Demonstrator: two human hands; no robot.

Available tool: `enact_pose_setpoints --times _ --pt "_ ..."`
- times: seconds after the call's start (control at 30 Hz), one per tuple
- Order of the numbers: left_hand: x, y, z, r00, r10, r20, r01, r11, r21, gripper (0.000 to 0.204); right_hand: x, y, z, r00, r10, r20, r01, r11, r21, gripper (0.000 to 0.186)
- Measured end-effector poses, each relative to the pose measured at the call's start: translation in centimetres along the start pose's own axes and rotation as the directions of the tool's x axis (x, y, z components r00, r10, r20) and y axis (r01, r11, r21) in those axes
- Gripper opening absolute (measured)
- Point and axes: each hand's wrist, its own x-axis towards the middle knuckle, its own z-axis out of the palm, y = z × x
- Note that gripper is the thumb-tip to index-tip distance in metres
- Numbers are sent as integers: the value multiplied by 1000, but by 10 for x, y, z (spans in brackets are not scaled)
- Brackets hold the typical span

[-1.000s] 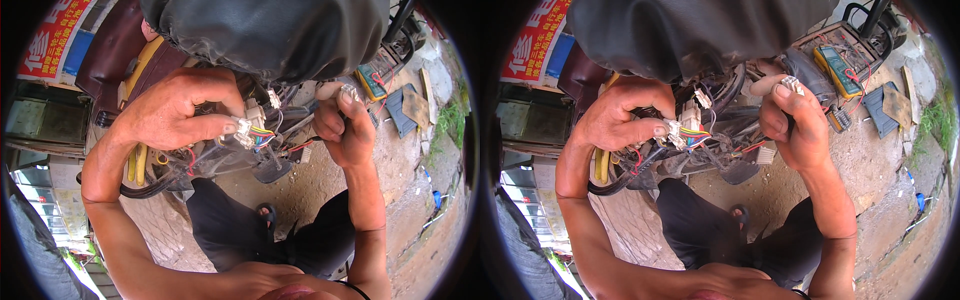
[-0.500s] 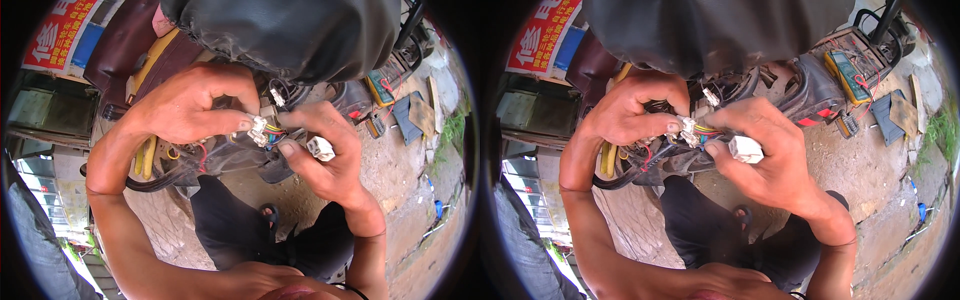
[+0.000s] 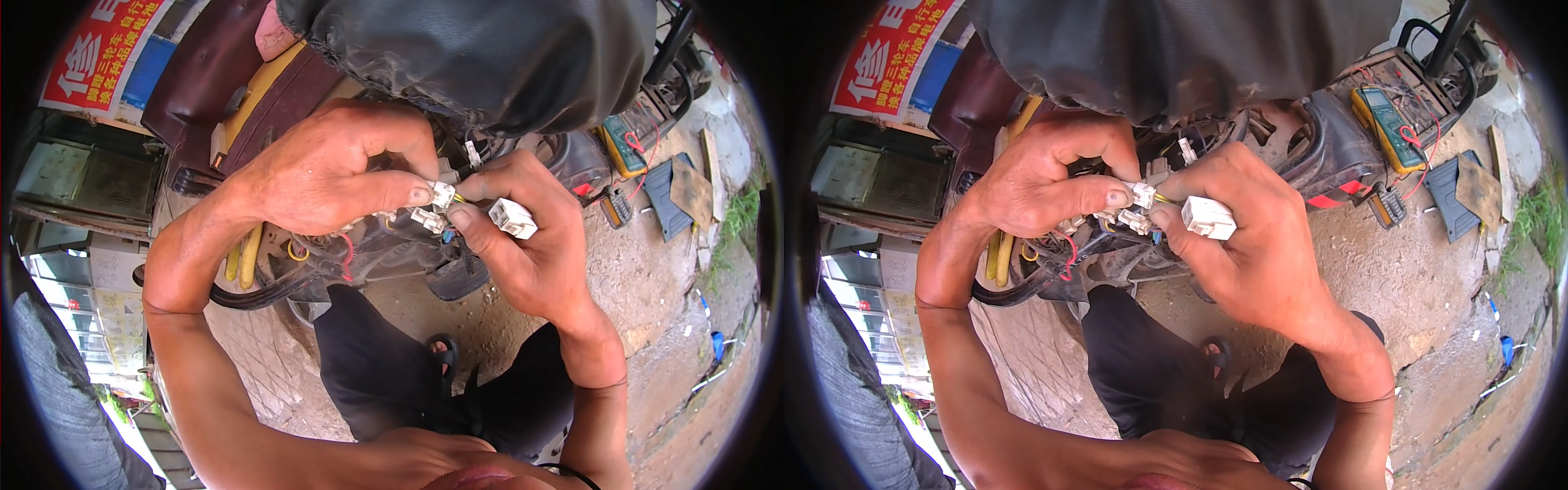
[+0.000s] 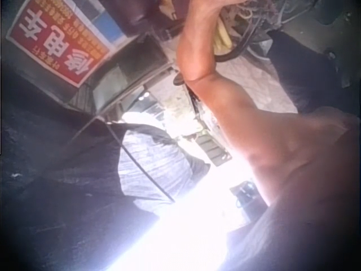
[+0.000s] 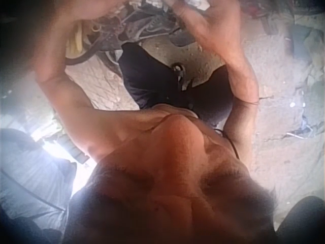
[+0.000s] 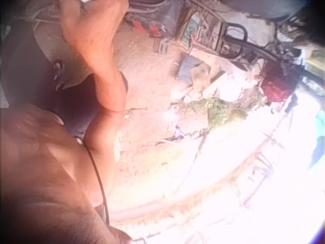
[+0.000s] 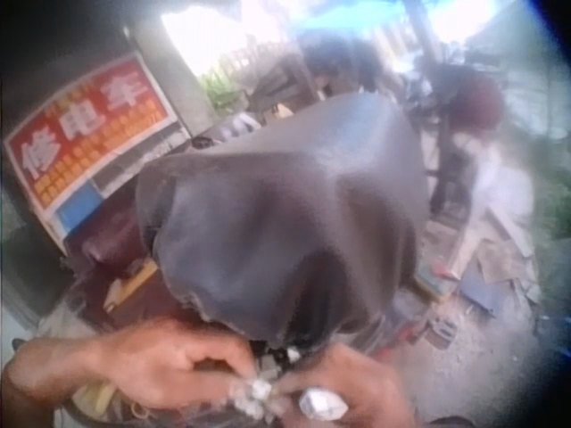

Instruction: The person connects and organizes electrical wires and connectors inside the frame of an electric bicycle, handling a silver controller box and several multi-pin plastic connectors.

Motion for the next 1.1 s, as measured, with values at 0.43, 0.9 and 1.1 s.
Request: enact_pose_setpoints --times 0.43,0.9,1.1 --pt "-1 0 -6 996 9 89 -10 1000 18 19 -3 4 -5 999 -36 41 36 999 -2 13" --pt "-3 1 0 996 70 52 -74 993 96 17 -1 0 0 998 -55 12 56 998 -16 12" --pt "-2 -1 2 993 94 66 -101 989 112 17 -3 -5 0 992 75 102 -75 997 -4 20"
